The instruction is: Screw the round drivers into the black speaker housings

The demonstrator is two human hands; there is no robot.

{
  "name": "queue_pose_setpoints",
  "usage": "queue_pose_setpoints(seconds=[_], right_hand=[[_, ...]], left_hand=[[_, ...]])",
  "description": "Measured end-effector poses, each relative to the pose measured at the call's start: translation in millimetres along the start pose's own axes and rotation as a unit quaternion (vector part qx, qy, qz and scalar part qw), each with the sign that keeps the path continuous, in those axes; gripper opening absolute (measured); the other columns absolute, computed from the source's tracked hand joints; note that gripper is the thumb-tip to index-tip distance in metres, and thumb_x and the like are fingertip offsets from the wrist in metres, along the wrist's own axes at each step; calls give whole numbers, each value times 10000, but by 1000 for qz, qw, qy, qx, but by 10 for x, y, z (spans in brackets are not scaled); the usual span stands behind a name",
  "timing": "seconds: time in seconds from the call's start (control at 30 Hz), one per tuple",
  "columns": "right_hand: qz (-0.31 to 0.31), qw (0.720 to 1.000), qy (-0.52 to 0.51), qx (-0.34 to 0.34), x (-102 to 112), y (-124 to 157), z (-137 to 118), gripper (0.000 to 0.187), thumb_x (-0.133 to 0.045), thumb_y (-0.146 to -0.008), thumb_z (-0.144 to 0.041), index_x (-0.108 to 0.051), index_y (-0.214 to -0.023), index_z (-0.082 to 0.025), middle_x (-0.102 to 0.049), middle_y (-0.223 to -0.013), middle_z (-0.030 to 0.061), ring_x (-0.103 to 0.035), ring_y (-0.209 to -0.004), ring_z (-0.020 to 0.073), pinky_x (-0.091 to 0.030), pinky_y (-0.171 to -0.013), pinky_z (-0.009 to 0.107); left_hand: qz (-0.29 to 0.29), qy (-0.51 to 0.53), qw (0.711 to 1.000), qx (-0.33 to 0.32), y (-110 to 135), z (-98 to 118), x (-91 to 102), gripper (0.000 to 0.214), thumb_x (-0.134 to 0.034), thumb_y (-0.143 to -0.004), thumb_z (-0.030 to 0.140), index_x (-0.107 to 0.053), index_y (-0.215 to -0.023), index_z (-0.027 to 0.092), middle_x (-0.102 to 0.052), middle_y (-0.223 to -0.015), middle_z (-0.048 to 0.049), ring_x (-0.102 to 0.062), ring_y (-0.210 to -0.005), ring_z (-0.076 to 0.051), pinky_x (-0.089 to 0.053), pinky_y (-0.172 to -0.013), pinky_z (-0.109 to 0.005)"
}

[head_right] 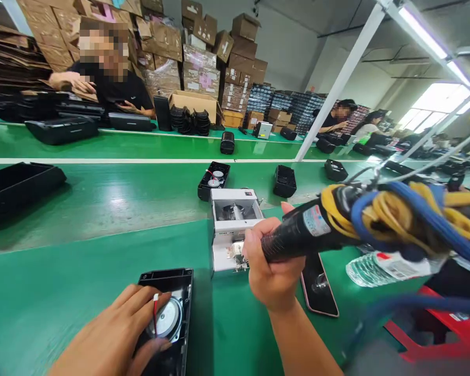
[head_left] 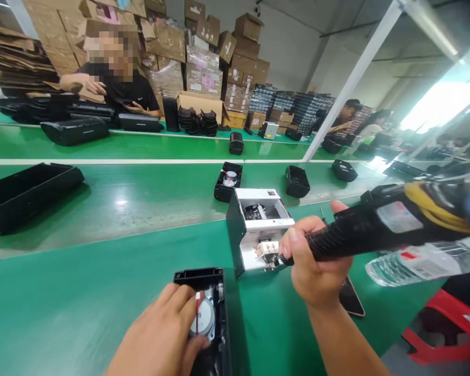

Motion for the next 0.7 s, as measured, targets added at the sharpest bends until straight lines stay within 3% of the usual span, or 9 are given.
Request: queue_pose_setpoints(seconds=[0.1, 0.17, 0.27, 0.43, 0.6, 0.7], right_hand=[[-11, 999, -1, -46, -38, 98, 60, 593, -785, -988, -175, -486, -1484, -303, -627, -751, -93, -556, -538, 136, -512, -528, 287], [-15, 993, -20, -113, -64, 193, 53, 635, -816, -970, -183, -490, -1503, -297, -628, -736, -94, -540, -505, 127, -510, -496, 272], [-11, 976, -82, -203, -116, 398, -79, 659, -791, -992, -161, -482, -1540, -357, -596, -707, -102, -503, -474, 117, -505, -466, 252], [-38, 962, -190, -191, -354, 767, -431, 608, -656, -1105, -181, -410, -1530, -539, -538, -730, -108, -448, -442, 111, -493, -470, 270], [-88, 962, -181, -186, -580, 1052, -331, 638, -633, -1123, -208, -312, -1592, -498, -537, -771, -97, -506, -500, 129, -462, -488, 285], [-104, 963, -158, -192, -606, 1113, -228, 571, -629, -1121, -192, -356, -1558, -440, -572, -788, -96, -550, -534, 123, -493, -537, 298]], left_hand=[[-122, 23, 990, 74, -61, 41, 47, 424, -673, -953, 169, -762, -1363, 232, -739, -1347, -107, -689, -1283, -325, -610, -1111, -510], [-155, 55, 982, 92, -74, 73, 95, 444, -686, -948, 154, -753, -1379, 237, -724, -1375, -102, -667, -1307, -320, -590, -1123, -499], [-157, 91, 979, 96, -83, 97, 124, 476, -686, -935, 122, -744, -1391, 243, -719, -1383, -87, -645, -1317, -319, -576, -1122, -503], [-161, 99, 977, 96, -112, 147, 103, 406, -705, -939, 108, -759, -1329, 207, -725, -1330, -91, -648, -1283, -333, -576, -1116, -541], [-176, 95, 975, 98, -115, 194, 137, 405, -674, -939, 60, -747, -1315, 194, -716, -1337, -91, -632, -1317, -331, -557, -1154, -527], [-168, 97, 978, 81, -96, 196, 125, 374, -646, -968, 80, -742, -1309, 201, -712, -1335, -84, -633, -1299, -336, -569, -1132, -545]])
Point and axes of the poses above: each hand's wrist, its own y-axis away from the middle knuckle, its own x-axis out of the back of the hand, z = x × y, the point moved 8 cm from there along -y, towards the middle knuckle
